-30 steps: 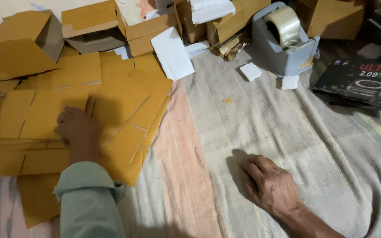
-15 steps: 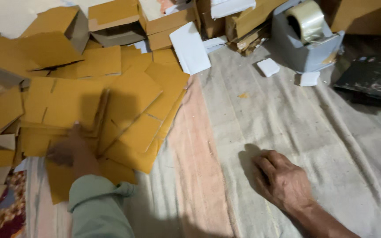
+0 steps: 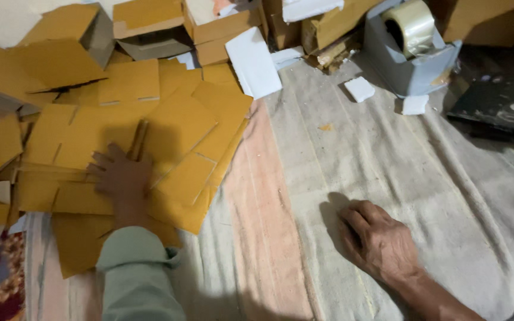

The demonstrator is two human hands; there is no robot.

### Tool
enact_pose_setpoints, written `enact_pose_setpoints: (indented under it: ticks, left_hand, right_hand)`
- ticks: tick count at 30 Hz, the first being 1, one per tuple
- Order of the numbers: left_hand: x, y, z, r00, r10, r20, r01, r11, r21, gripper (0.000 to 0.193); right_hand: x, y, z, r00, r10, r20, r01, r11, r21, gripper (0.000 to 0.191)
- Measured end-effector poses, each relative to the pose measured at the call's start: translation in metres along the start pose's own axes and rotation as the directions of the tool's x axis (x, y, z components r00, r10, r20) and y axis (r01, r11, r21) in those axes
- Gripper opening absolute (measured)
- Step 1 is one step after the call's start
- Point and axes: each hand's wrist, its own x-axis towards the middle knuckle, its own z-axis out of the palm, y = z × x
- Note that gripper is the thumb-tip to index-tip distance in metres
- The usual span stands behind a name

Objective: The person folds flat die-cut cardboard boxes into open rectangular boxes, pressing the flaps and creases flat by hand, and stacks the finished boxes on the work surface beside a pile of flat blanks and packaged smart watch boxes.

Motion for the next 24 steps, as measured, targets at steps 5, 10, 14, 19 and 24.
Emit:
enact_pose_setpoints:
  ticks: [5, 10, 14, 19, 24]
  left_hand:
    - [0.004, -0.018, -0.004, 0.974, 0.220, 0.052, -0.220, 0.975, -0.015, 0.096]
    - [0.012, -0.036, -0.008, 0.951, 0.231, 0.204, -0.244, 0.969, 0.040, 0.079]
    - [0.007, -0.058, -0.007, 0.988, 0.098, -0.119, -0.089, 0.993, 0.074, 0.063]
    - [0.001, -0.077, -0.008, 0.602, -0.791, 0.111, 0.738, 0.498, -0.455, 0.148]
    - [0.012, -0.086, -0.015, 0.459, -0.838, 0.295, 0.853, 0.322, -0.412, 0.150]
  right_hand:
    - [0.002, 0.004, 0.000, 0.999, -0.033, 0.008, 0.033, 0.999, -0.007, 0.038]
    - [0.000, 0.004, 0.000, 0.999, -0.038, -0.002, 0.038, 0.999, -0.001, 0.034]
    - [0.001, 0.004, -0.002, 0.999, -0.013, 0.049, 0.012, 1.000, 0.016, 0.035]
    - [0.001, -0.004, -0.001, 0.999, -0.036, -0.006, 0.036, 0.999, 0.012, 0.033]
    - [0.002, -0.013, -0.001, 0.999, -0.029, -0.026, 0.029, 1.000, 0.011, 0.034]
